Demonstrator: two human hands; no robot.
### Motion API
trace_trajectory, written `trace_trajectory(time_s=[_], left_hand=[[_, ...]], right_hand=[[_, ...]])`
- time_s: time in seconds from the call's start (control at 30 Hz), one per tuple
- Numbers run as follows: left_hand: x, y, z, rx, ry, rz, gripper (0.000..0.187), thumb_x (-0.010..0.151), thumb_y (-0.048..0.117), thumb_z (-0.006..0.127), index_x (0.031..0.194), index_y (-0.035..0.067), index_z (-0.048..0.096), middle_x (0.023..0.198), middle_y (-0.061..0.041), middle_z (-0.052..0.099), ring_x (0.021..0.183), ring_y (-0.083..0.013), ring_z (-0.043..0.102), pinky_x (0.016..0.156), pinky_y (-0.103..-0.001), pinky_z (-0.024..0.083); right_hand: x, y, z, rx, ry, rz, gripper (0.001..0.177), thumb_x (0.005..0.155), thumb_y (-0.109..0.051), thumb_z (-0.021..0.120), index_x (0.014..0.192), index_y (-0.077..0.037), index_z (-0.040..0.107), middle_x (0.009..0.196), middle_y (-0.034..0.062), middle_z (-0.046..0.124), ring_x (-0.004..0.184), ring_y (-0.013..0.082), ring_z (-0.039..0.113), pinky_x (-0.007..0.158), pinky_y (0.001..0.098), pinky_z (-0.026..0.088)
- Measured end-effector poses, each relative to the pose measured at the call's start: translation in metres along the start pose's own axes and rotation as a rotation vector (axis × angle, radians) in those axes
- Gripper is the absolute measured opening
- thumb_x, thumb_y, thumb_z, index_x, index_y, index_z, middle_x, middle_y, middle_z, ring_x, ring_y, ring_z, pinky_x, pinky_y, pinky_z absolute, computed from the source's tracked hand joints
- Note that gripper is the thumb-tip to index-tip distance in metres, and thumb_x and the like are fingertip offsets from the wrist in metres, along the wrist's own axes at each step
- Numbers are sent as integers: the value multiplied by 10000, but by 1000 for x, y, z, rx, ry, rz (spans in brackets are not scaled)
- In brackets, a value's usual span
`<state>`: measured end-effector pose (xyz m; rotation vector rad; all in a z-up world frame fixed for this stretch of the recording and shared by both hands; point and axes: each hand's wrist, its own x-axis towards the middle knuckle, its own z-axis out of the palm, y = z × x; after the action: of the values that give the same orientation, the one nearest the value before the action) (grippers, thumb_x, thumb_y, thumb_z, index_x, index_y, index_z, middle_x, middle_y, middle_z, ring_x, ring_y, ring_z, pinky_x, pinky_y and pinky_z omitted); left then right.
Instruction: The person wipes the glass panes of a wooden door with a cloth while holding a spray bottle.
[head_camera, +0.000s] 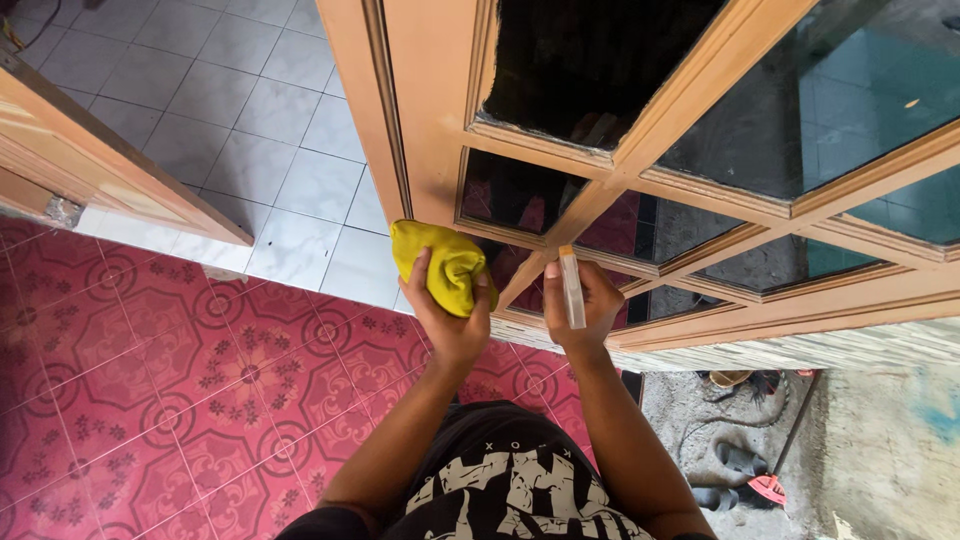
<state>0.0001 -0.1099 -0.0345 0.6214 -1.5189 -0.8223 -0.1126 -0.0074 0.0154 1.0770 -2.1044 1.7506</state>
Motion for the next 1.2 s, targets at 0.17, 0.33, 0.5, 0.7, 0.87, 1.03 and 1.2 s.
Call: trace_trajectory(time_s=[0.17, 0.33, 0.5, 0.7, 0.87, 1.03, 1.2], left_hand=[[-16, -59, 49, -221, -164, 187, 743, 991, 107, 816, 1558, 124, 337, 1388, -175, 541, 1288, -353, 630, 1095, -466, 533], [20, -78, 106, 225, -212, 632, 719, 840, 415, 868, 1449, 280, 511, 1344, -244, 445, 1355, -550, 428, 1157, -696, 319], [53, -69, 121, 207, -73, 805, 752, 850, 607, 843, 1464, 314, 522, 1424, -226, 401, 1393, -512, 366, 1185, -739, 248], [32, -81, 123, 135, -110, 713, 956, 835, 768, 646, 1548, 177, 410, 1469, -263, 329, 1357, -521, 346, 1129, -761, 240], [-20, -125, 116, 345, -177, 616, 749, 996, 533, 587, 1599, 179, 317, 1556, -290, 305, 1435, -555, 341, 1210, -761, 264], [-2, -94, 126, 323, -102, 624, 715, 1015, 452, 694, 1590, 215, 343, 1487, -269, 284, 1358, -557, 318, 1161, -745, 275], [25, -41, 141, 275, 36, 576, 697, 911, 402, 804, 1500, 242, 466, 1412, -231, 332, 1287, -433, 322, 1113, -629, 286]], right_hand=[[3, -3, -16, 56, 13, 102, 201, 970, -200, 705, 896, -13, 708, 654, 38, 659, 579, 81, 629, 526, 247, 463], [7, -10, -31, 40, 25, -46, 171, 1022, -173, 681, 998, -12, 732, 897, 87, 744, 819, 124, 709, 754, 265, 551], [12, -19, -44, 61, 13, -20, 175, 1017, -174, 673, 1013, -7, 723, 945, 90, 754, 847, 126, 706, 769, 264, 546], [13, -19, -44, 100, 7, 57, 182, 997, -176, 672, 1005, -3, 728, 928, 85, 750, 770, 97, 660, 697, 242, 515], [14, -17, -38, 151, -25, 49, 174, 994, -167, 673, 1008, -3, 729, 927, 81, 757, 769, 95, 669, 700, 242, 523], [14, -12, -41, 150, -26, 42, 155, 992, -145, 668, 1013, 0, 721, 953, 89, 758, 814, 112, 702, 721, 247, 550], [20, -13, -46, 100, -3, 42, 166, 985, -149, 668, 1009, 1, 737, 918, 86, 760, 749, 108, 669, 701, 251, 527]])
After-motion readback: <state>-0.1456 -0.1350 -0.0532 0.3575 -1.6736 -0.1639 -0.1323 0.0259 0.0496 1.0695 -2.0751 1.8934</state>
